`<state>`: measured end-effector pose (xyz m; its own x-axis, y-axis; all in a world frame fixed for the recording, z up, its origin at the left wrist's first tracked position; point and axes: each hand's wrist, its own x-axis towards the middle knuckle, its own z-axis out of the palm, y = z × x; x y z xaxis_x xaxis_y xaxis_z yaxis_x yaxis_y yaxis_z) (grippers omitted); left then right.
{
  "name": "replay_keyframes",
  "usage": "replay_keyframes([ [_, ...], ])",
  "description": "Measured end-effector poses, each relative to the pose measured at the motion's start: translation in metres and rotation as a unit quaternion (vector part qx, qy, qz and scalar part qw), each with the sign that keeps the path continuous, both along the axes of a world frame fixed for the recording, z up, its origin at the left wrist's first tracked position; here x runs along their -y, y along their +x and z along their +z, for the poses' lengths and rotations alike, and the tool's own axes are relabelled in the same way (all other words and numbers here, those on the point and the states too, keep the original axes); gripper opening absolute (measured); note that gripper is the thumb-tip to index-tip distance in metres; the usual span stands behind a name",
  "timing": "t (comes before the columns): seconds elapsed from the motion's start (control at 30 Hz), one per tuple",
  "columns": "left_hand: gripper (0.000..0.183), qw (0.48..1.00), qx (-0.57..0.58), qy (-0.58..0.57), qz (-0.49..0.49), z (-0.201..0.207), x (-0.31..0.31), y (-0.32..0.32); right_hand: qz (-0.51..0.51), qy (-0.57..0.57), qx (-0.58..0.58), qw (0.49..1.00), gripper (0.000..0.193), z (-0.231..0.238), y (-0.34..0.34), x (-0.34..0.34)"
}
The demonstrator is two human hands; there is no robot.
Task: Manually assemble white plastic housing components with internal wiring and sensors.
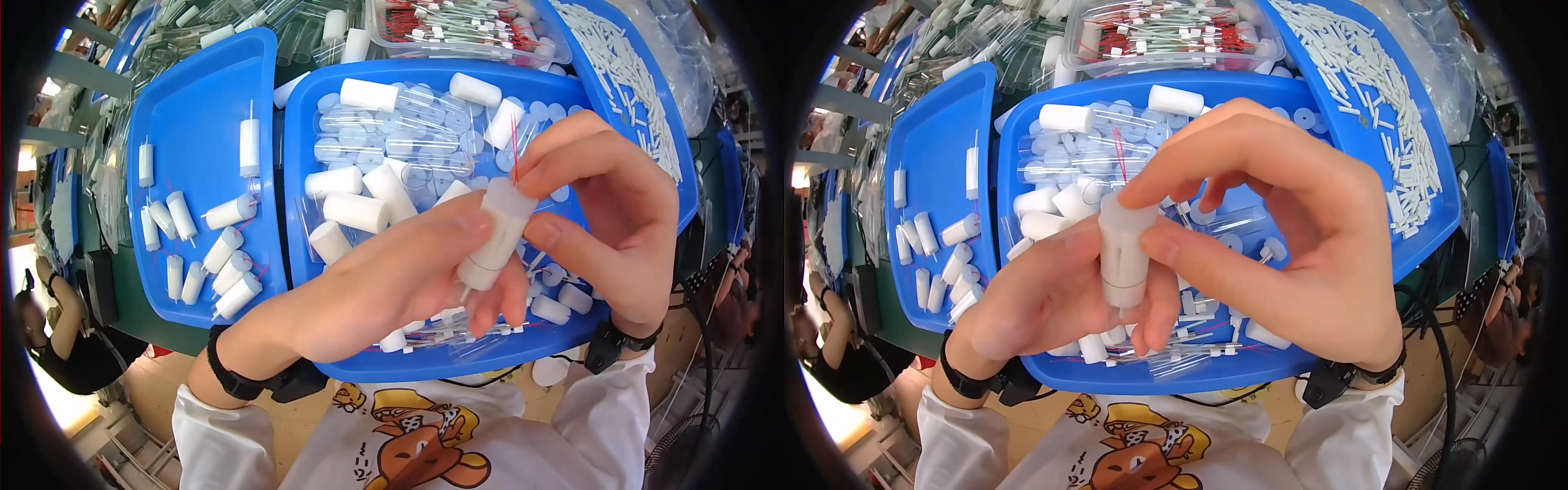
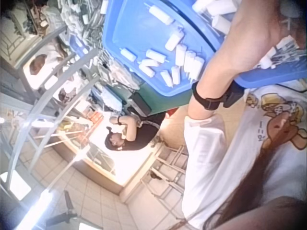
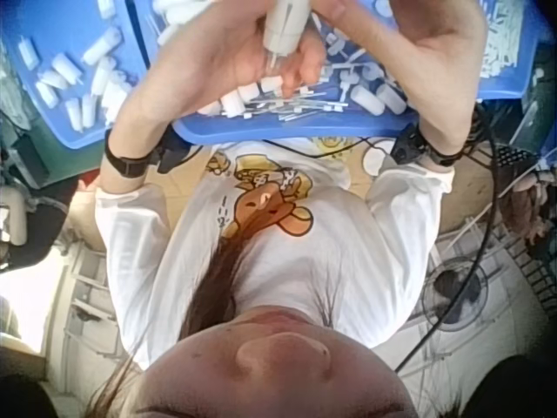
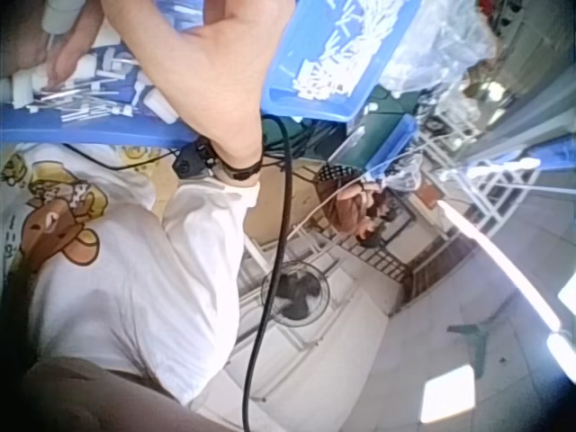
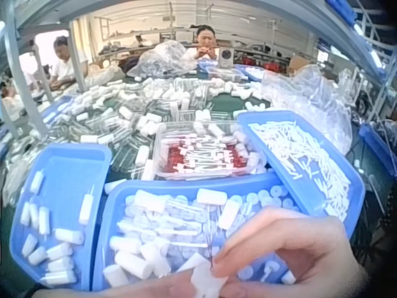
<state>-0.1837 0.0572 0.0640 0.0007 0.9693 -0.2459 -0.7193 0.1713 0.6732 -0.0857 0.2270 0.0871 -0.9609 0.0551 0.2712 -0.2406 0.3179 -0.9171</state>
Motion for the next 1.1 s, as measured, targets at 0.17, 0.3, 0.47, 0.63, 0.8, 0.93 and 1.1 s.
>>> replay_keyframes([
  [0.17,0.054,1.0,-0.009,0.007,0.007,-0.0026,0.0011,0.0021,-0.005,0.027,0.001,1.0,0.021,0.0016,0.0,0.0013],
  [0.3,0.052,1.0,-0.026,0.001,0.001,-0.0033,0.0013,0.0011,-0.031,0.017,0.016,0.999,0.021,0.0009,0.0016,0.006],
  [0.47,0.053,0.998,-0.066,0.007,-0.022,-0.005,0.0005,-0.0016,-0.035,0.037,0.047,0.998,0.022,0.0043,0.0032,0.0045],
  [0.63,0.052,0.999,-0.05,0.004,-0.009,-0.007,0.0017,0.0058,-0.022,0.03,0.049,0.998,0.023,0.0031,0.0033,0.0039],
  [0.8,0.051,1.0,-0.022,0.013,0.017,-0.0022,0.0014,0.0075,-0.016,0.038,0.025,0.999,0.024,0.0004,0.0018,0.0013],
  [0.93,0.053,0.999,-0.025,0.009,0.018,-0.001,0.001,0.0071,-0.022,0.033,0.031,0.999,0.024,0.0026,0.0019,0.0026],
  [1.1,0.055,0.999,-0.054,0.0,-0.002,-0.0038,0.0017,0.0056,-0.025,-0.017,0.053,0.998,0.024,0.0032,0.0033,0.0056],
])
